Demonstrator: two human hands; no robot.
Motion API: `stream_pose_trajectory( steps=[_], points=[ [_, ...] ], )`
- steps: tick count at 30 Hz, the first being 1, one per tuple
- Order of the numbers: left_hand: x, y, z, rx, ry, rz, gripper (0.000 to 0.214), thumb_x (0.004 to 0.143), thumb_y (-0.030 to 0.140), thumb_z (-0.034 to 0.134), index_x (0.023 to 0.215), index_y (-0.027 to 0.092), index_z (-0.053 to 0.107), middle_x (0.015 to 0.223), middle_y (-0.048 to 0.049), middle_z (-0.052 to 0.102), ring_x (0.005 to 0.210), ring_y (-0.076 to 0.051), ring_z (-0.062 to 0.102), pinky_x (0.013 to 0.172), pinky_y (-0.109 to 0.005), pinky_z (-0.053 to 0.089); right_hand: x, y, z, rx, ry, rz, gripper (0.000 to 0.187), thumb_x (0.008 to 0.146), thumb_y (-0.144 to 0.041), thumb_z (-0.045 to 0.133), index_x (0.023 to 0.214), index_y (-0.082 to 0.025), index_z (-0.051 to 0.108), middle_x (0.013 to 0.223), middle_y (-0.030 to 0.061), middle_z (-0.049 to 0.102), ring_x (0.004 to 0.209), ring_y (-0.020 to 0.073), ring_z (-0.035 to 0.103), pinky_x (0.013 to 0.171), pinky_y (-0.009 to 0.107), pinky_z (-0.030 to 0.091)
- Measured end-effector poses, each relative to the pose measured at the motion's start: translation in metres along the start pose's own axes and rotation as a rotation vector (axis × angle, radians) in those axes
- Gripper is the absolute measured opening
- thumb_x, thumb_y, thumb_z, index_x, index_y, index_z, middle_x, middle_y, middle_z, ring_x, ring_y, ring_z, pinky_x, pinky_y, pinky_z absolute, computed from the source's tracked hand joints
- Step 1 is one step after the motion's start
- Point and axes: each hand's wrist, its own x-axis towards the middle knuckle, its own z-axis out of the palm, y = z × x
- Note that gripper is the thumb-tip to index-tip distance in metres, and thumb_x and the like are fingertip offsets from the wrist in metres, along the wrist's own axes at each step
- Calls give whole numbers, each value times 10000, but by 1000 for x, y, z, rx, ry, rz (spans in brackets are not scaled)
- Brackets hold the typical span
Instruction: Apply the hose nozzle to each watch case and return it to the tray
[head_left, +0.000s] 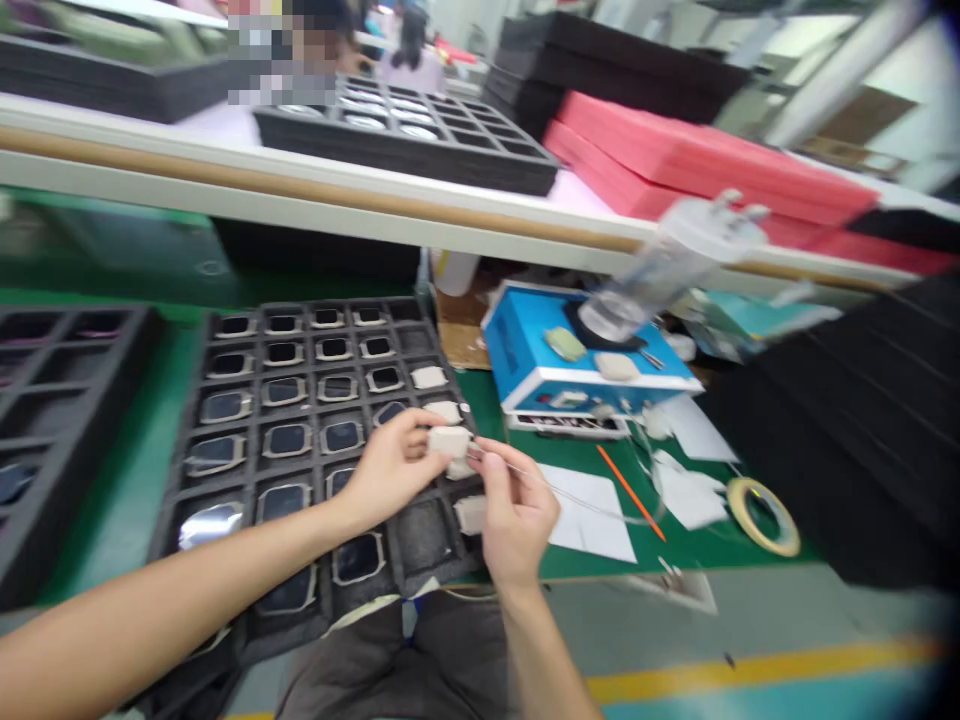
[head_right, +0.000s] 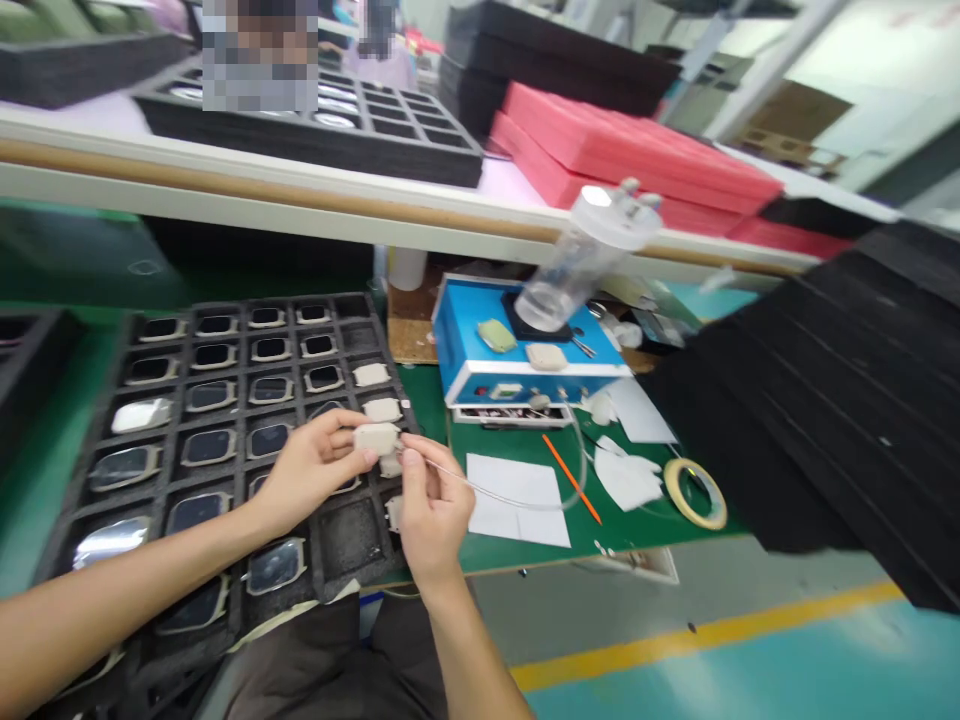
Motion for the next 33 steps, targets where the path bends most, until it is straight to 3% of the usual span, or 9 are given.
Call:
stream_pose_trajectory(
  steps=[3, 8, 16, 18, 24, 29, 33],
  points=[
    [-7, -11, 1, 115, -47, 87, 409, 803, 192, 690, 1209, 152, 658, 1137, -124, 800, 1003, -233, 781, 894, -332, 598, -10, -5, 0, 6, 43, 16, 269, 954, -411, 723, 1016, -157, 782, 993, 102, 824, 860, 218, 806, 806, 368, 687],
    [-13, -15, -7, 261, 4, 155, 380, 698, 106, 680, 1069, 160, 745, 1055, -85, 780, 1009, -277, 728, 961, -387, 560, -17, -10, 6, 86, 58, 25, 294, 920, -453, 761, 975, -169, 709, 939, 52, 782, 789, 184, 796, 756, 330, 672],
    [-18, -13, -10, 307, -25, 56, 409, 748, 148, 681, 1154, 190, 706, 1235, -93, 737, 1174, -299, 675, 1109, -435, 497, -17, -3, 8, 79, 104, 120, 461, 770, -559, 867, 922, -193, 632, 854, 17, 755, 689, 182, 774, 651, 317, 666],
    [-17, -14, -10, 291, -25, 1, 407, 793, 187, 670, 1200, 188, 680, 1189, -93, 748, 1123, -282, 694, 1075, -427, 522, -15, 0, 9, 62, 113, 147, 502, 727, -583, 887, 918, -189, 639, 793, 7, 743, 641, 182, 755, 621, 326, 664],
    [-14, -18, -11, 209, -78, -137, 430, 848, 270, 676, 1265, 176, 633, 729, 11, 688, 649, -203, 686, 755, -360, 599, -9, 7, 9, 48, 96, 222, 583, 642, -639, 926, 918, -185, 685, 710, -6, 728, 578, 172, 723, 566, 293, 646],
    [-15, -15, -12, 203, -66, -119, 308, 816, 383, 764, 1053, 205, 679, 680, 41, 630, 668, -178, 640, 766, -320, 559, -9, 3, 10, 50, 77, 243, 602, 647, -678, 908, 888, -161, 717, 787, 26, 758, 624, 171, 731, 596, 303, 654],
    [-15, -8, -12, 193, -92, -101, 263, 855, 432, 718, 938, 199, 630, 689, 43, 624, 597, -137, 577, 661, -275, 503, -9, -2, 13, 59, 108, 229, 561, 709, -658, 874, 909, -152, 738, 923, 54, 773, 706, 179, 758, 671, 325, 667]
  ],
)
